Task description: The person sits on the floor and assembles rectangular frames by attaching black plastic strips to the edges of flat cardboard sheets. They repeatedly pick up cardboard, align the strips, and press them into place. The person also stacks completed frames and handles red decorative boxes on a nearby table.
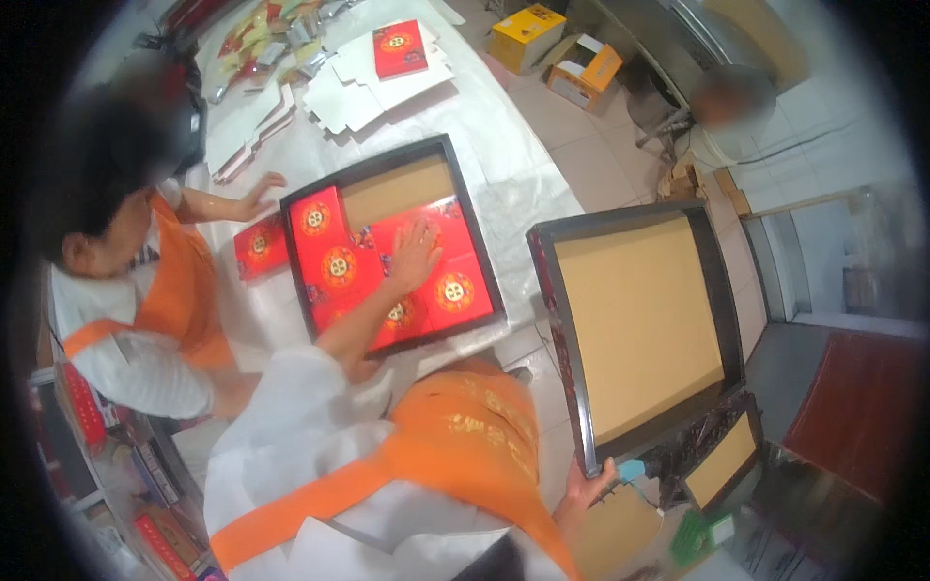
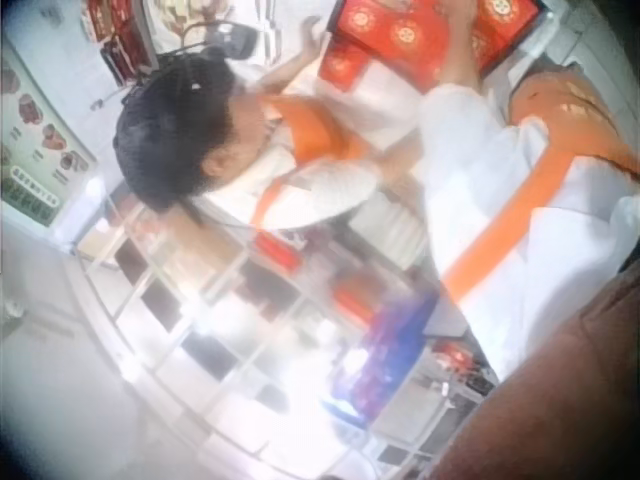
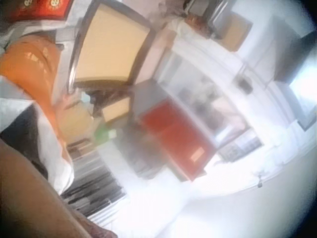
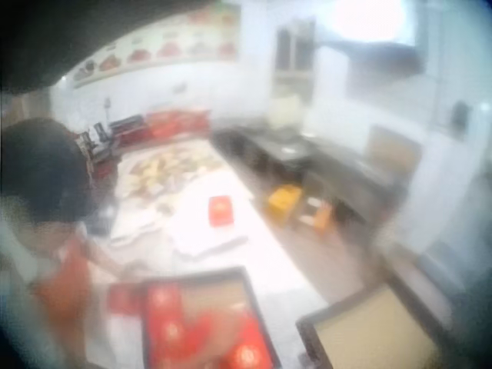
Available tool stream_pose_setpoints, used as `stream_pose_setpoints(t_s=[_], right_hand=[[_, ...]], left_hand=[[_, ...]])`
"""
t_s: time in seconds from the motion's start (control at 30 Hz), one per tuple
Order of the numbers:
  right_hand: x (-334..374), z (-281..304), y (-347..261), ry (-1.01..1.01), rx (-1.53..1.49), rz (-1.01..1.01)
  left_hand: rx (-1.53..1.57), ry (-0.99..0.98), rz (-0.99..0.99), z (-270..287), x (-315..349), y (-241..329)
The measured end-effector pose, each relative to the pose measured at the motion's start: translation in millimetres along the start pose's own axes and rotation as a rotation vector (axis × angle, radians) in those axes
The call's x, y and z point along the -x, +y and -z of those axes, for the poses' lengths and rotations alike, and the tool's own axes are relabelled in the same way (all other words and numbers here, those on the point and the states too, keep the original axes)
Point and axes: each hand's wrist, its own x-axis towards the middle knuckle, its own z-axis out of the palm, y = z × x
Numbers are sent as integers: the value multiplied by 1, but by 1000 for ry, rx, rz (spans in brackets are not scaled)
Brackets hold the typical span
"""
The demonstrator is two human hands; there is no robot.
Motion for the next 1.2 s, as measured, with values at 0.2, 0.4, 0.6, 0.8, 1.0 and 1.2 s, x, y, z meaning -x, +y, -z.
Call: stream_pose_setpoints(t_s=[0.2, 0.4, 0.6, 0.8, 1.0, 1.2], right_hand=[[34, 55, -14, -13, -88, 48], [63, 164, -73, 94, -207, 29], [132, 288, -143, 75, 102, 204], [208, 381, -161, 295, 70, 180], [244, 457, -122, 641, -65, 133], [281, 460, -147, 685, -185, 294]], left_hand=[[-36, 41, 87, -9, 75, 30], [114, 92, 49, -42, 136, 140], [952, -476, -3, -30, 156, 317], [543, -1093, -98, -23, 211, 492], [370, -1099, -282, -167, 252, 479], [669, -1296, -400, -102, 276, 599]])
